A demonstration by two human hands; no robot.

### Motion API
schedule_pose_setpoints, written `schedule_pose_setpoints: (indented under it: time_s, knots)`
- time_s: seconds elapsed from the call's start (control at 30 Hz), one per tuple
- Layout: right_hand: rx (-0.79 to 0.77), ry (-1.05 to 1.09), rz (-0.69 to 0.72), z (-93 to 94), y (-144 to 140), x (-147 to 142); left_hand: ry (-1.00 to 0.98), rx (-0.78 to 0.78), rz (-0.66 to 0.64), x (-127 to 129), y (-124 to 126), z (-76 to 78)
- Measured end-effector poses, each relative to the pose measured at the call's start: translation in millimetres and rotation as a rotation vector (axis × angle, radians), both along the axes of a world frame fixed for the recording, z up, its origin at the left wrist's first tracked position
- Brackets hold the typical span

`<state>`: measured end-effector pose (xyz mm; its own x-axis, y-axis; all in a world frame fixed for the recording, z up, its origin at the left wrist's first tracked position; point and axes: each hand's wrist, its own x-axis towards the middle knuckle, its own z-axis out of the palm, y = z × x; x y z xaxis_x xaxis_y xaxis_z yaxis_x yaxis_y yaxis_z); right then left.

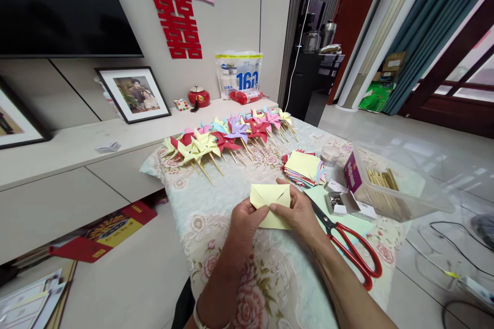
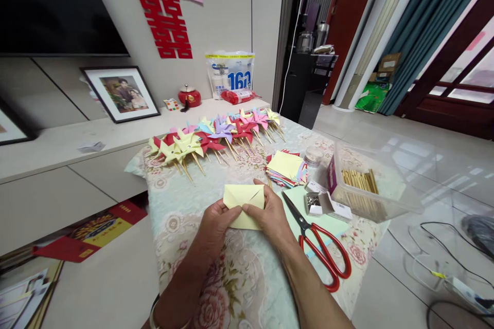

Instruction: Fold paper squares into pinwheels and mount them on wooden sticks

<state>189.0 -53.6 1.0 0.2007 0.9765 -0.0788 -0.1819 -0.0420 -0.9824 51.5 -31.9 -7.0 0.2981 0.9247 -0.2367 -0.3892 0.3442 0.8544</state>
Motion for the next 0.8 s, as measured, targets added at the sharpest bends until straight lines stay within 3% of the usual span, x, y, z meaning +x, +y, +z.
schedule_pose_setpoints:
  time_s: [0.37, 0.5, 0.67, 0.8]
  knots:
    - [0.003, -0.014, 0.023, 5.0, -3, 2, 0.042, -0.023, 0.056, -2, -2, 5.3]
    - [0.142, -0.121, -0.150, 4.8, -4, 8, -0.012, -0.032, 0.069, -6, 0, 5.2]
    - [0.354, -0.419, -0.077, 3.5, -8, 14, -0.043, -0.017, 0.091, -11, 3, 3.6]
    - [0.463, -0.551, -0.160, 4.7, -10, 16, -0.056, -0.029, 0.169, -12, 5, 0.7]
